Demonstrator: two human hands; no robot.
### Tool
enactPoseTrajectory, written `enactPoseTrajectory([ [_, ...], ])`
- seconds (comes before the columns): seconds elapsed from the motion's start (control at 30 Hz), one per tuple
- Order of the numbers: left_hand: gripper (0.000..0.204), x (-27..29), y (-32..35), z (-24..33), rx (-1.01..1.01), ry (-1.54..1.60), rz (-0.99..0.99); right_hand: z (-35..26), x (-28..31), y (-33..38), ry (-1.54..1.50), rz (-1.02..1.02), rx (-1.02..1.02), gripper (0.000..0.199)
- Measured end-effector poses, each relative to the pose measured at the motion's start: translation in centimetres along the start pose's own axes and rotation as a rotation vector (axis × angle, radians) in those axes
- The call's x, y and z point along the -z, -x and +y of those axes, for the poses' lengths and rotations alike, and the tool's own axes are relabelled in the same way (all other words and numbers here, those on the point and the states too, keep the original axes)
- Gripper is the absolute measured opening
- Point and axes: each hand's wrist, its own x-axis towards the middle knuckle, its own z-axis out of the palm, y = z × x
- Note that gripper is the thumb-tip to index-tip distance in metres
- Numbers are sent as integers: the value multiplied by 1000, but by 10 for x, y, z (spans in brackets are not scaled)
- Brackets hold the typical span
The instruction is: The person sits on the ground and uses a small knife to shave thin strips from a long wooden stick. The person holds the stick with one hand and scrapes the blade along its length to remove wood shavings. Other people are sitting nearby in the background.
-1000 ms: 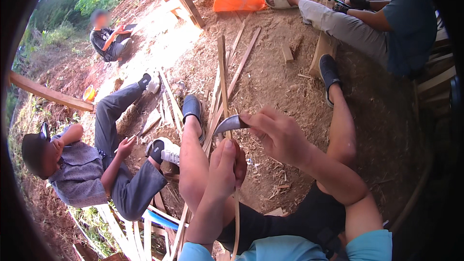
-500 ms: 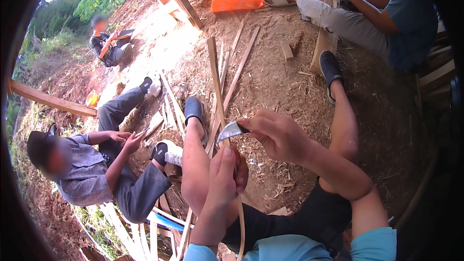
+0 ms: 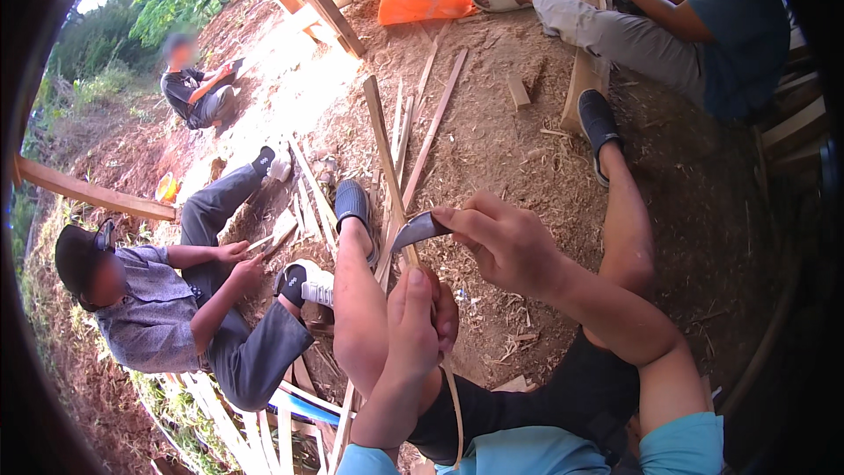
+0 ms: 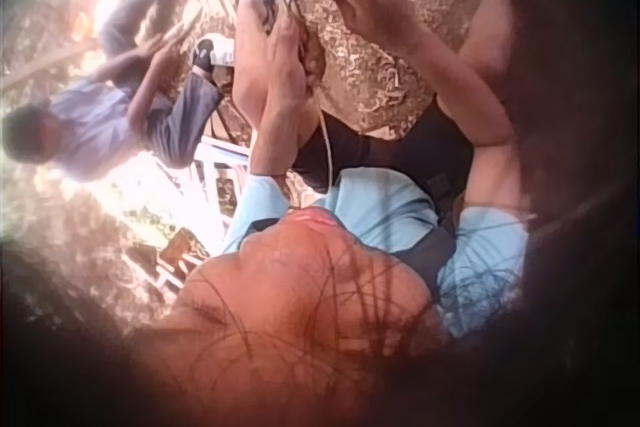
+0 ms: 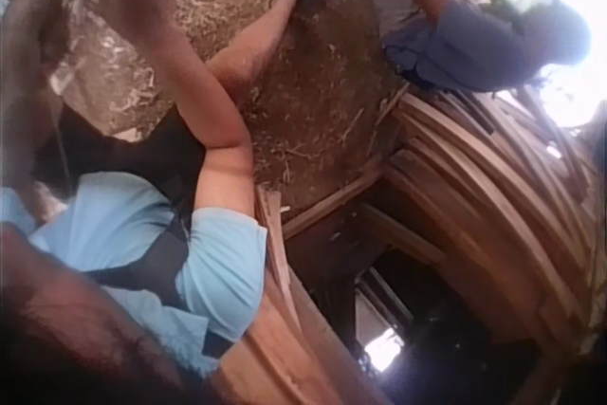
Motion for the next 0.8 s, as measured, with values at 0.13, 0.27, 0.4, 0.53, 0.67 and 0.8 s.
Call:
enactPoseTrajectory([
  [0.13,34,-4,2,0,17,44,-29,3,-4,-1,28,61,4,36],
  [0.27,34,-6,1,-6,-3,82,-32,5,-4,-2,58,97,8,31],
  [0.4,34,-12,3,-12,31,69,-91,25,10,-16,131,300,-41,28],
  [0.53,34,-4,2,-4,16,64,-152,18,17,-7,-21,173,107,30],
  [0.67,36,-2,1,-10,-8,33,-127,3,7,5,-200,79,83,31],
  [0.8,37,-7,1,-17,6,-12,-105,6,19,3,-130,91,60,32],
])
